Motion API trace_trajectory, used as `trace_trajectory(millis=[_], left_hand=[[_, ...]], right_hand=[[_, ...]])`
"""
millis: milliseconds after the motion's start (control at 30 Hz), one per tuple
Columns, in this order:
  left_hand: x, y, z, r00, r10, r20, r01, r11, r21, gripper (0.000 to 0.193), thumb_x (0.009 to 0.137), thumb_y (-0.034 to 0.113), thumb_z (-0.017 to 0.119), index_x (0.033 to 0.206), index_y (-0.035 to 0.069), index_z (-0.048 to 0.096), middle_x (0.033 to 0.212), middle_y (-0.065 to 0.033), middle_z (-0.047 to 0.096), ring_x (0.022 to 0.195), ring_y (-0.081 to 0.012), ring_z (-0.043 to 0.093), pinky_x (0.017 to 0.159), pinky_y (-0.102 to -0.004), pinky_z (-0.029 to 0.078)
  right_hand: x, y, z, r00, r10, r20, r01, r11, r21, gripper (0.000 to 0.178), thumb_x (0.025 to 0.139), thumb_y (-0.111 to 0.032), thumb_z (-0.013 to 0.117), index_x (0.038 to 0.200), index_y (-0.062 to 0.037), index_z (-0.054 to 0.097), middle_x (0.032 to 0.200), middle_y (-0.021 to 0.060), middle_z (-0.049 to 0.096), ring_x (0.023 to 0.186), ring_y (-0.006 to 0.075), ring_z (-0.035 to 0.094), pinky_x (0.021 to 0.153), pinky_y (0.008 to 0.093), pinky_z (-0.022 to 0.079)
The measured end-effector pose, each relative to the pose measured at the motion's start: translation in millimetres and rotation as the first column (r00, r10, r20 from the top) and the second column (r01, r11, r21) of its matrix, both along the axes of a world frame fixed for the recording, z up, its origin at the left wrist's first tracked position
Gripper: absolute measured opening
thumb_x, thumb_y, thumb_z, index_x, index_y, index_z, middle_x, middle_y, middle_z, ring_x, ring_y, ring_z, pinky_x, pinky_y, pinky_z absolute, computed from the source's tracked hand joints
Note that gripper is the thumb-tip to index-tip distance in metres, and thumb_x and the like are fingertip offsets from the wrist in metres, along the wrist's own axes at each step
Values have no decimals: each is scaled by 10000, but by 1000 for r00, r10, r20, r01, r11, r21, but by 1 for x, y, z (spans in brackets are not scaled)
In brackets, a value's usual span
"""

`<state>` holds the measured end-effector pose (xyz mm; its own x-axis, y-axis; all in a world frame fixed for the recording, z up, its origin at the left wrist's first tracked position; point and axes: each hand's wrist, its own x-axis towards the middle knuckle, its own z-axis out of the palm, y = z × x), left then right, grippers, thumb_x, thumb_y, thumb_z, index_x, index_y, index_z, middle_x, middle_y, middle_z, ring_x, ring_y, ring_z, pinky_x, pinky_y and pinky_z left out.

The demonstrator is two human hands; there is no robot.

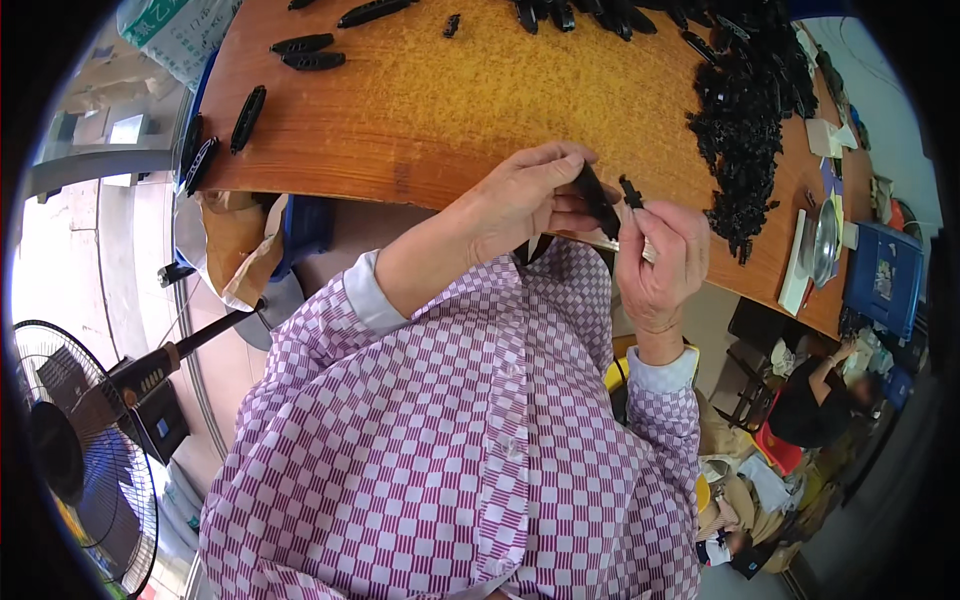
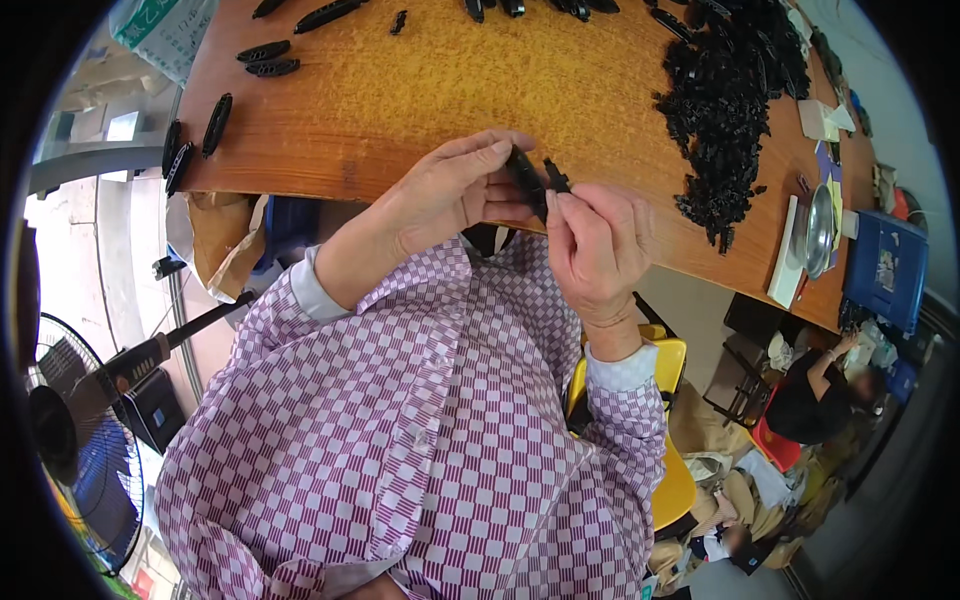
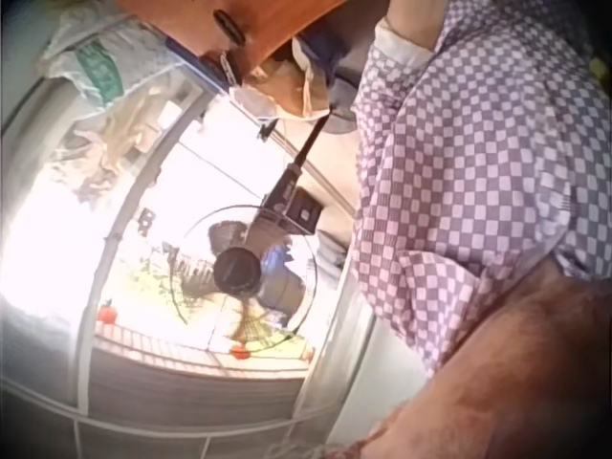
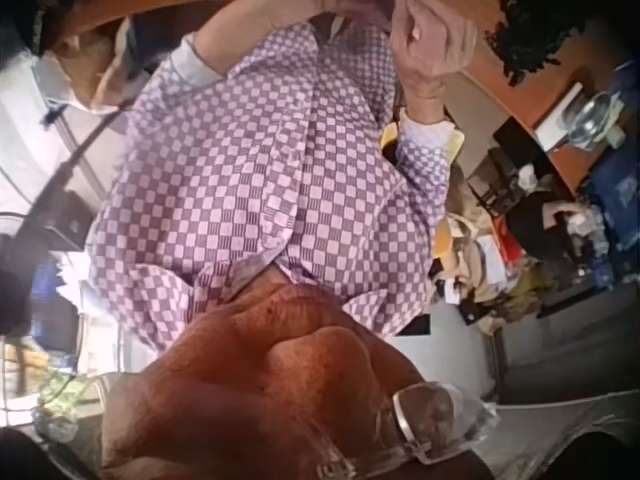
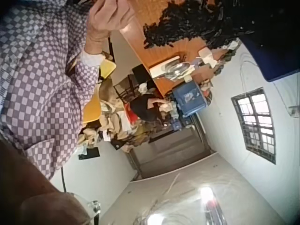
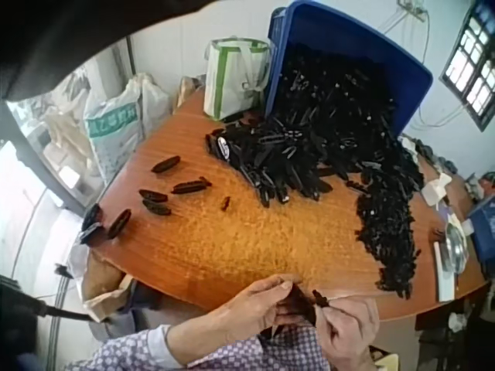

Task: Assembling small black plastic components at a manufacturing workstation.

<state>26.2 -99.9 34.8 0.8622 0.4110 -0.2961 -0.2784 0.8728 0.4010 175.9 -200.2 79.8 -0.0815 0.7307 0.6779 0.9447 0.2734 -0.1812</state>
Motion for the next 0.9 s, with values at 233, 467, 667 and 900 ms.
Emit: trace_trajectory(millis=[233, 467, 667, 900], left_hand=[[-2, -3, 8, 1000, -2, 13, 2, 1000, 28, 376, 1000, 200, 411, 1317, 0, 423, 1154, -168, 580, 1057, -284, 599, 935, -430, 494], [3, -7, 15, 999, -8, -34, 12, 994, 105, 380, 998, 219, 430, 1302, -10, 440, 1165, -176, 577, 1054, -269, 600, 933, -405, 496], [10, -11, 3, 1000, -4, -2, 4, 983, 186, 347, 991, 236, 459, 1250, 5, 476, 1122, -132, 593, 1001, -224, 613, 886, -381, 518], [15, -19, 9, 996, -20, -82, 29, 993, 110, 399, 956, 151, 539, 1336, 83, 437, 1093, -57, 595, 998, -174, 602, 887, -379, 518]], right_hand=[[-8, 0, -5, 997, 48, -64, -47, 999, 6, 257, 713, 65, 735, 888, -33, 574, 844, 104, 604, 719, 258, 579, 619, 343, 471], [-4, -4, -10, 995, 65, -73, -65, 998, -5, 243, 709, 73, 732, 877, -23, 585, 847, 108, 607, 714, 265, 582, 616, 341, 480], [-1, -8, -14, 995, 66, -81, -69, 997, -37, 255, 696, 89, 731, 878, -14, 586, 849, 107, 597, 709, 273, 579, 595, 342, 475], [5, -9, -23, 998, 47, -35, -50, 995, -84, 265, 684, 107, 717, 878, -10, 580, 869, 108, 569, 726, 282, 573, 593, 345, 477]])
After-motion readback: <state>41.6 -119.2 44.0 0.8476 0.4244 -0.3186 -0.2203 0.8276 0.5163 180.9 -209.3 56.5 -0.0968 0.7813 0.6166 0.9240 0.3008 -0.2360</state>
